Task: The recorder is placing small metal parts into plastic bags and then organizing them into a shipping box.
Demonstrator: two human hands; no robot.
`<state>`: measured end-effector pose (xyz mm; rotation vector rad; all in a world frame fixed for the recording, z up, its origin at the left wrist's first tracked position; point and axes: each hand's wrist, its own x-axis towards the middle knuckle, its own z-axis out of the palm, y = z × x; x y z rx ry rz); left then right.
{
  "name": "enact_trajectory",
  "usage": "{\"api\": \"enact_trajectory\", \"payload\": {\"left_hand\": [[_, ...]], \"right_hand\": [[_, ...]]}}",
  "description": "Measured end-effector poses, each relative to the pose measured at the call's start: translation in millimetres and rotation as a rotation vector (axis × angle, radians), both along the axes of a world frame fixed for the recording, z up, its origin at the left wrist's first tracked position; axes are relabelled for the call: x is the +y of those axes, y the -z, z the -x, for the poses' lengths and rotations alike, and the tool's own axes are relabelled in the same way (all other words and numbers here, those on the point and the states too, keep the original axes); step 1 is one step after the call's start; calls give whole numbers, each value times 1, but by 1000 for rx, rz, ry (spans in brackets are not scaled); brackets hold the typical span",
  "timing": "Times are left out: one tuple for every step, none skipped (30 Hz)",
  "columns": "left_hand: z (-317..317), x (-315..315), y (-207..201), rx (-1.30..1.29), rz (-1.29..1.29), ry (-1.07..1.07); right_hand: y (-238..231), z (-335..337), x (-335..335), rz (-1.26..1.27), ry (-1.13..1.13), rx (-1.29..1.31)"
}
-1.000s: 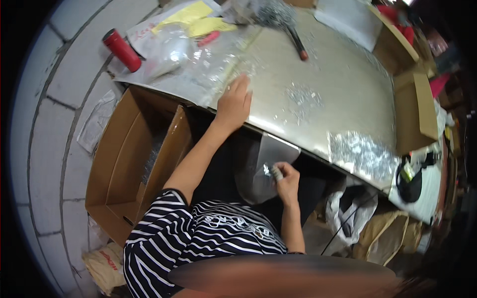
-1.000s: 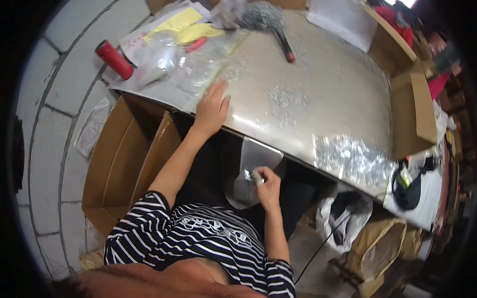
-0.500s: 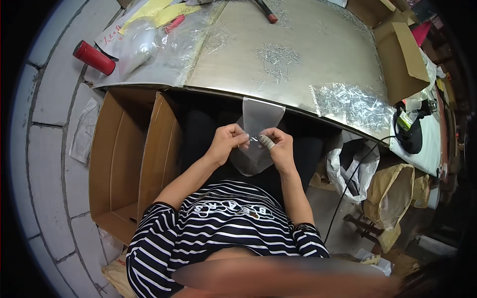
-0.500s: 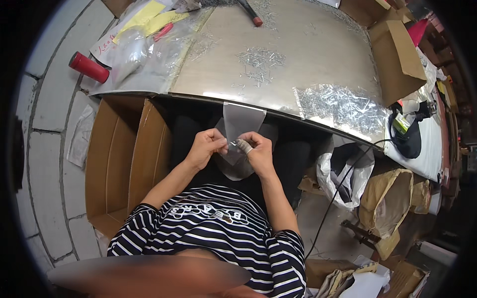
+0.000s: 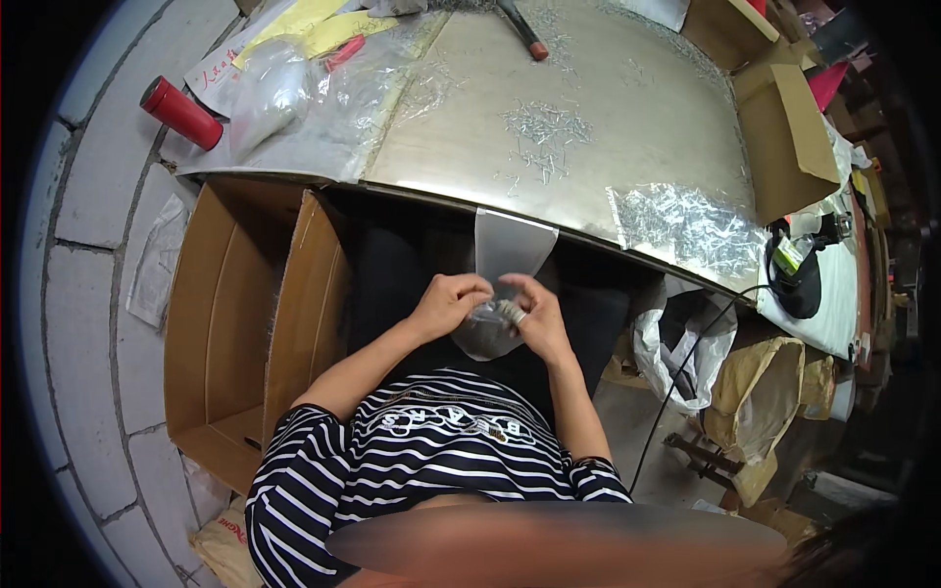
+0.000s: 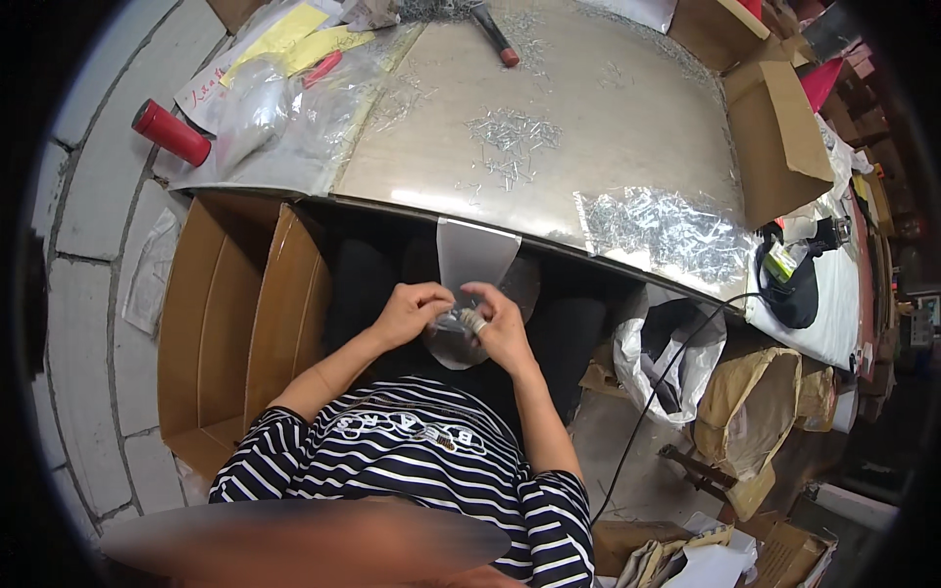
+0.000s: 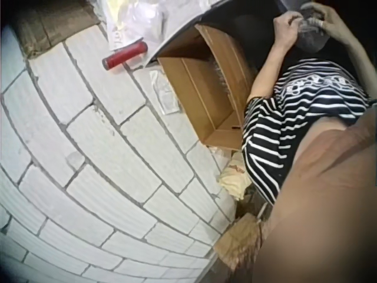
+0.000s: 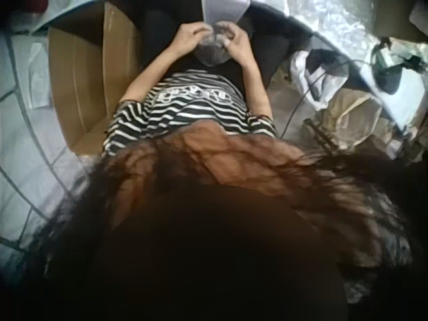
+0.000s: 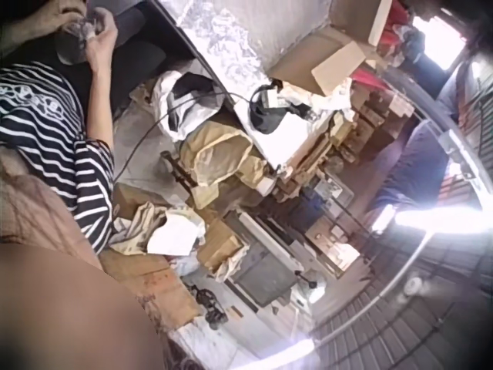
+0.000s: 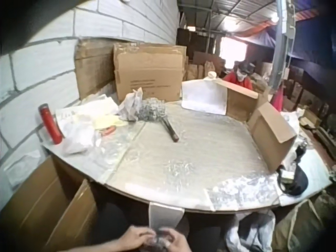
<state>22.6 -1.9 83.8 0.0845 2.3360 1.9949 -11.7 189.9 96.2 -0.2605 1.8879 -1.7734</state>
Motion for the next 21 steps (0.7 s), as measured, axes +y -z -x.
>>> {"api": "enact_trajectory", "payload": {"left_hand": [[1, -4, 3, 11, -4, 7], [1, -12, 4, -222, -100, 118], [2, -20, 8, -455, -193, 230], [0, -22, 32, -396, -163, 280], [0, -23, 40, -345, -47, 314], [2, -21, 48, -270, 159, 280], [4, -20, 46, -195, 365, 231], [8, -19, 43, -189, 361, 216], [13, -15, 39, -194, 385, 142], [15, -14, 35, -206, 408, 63], [18, -12, 33, -206, 404, 50], [21, -14, 32, -166, 342, 23], [23, -16, 31, -122, 281, 2], [26, -19, 29, -145, 198, 51], [28, -22, 32, -141, 194, 44], [32, -23, 37, -120, 44, -9], [35, -23, 43, -100, -106, -71], [38, -20, 47, -93, -112, -74], [40, -15, 50, -95, -187, -67], [41, -14, 56, -95, -256, -72], [41, -14, 66, -87, -252, -92]], "right_hand": [[2, -4, 0, 32, -16, -36], [13, -7, 4, 52, -87, -150], [30, -9, 9, 70, -159, -264], [46, -11, 13, -99, -234, -175], [54, -12, 15, -269, -309, -89], [61, -13, 18, -466, -277, 130], [61, -7, 19, -470, -287, 141], [61, 0, 24, -464, -198, 250], [59, 10, 28, -454, -111, 358], [26, 21, 26, -503, -40, 279], [9, 32, 30, -480, 81, 306], [-26, 45, 24, -414, 175, 324], [-37, 61, 20, -308, 240, 351], [-52, 81, 8, -441, 275, 500], [-76, 100, -12, -380, 264, 569], [-78, 127, -25, -384, 203, 734], [-82, 148, -48, -367, 201, 775], [-76, 168, -60, -428, 176, 896], [-60, 179, -54, -434, 176, 904], [-40, 193, -50, -644, 25, 995], [-32, 205, -50, -847, -136, 1082]]}}
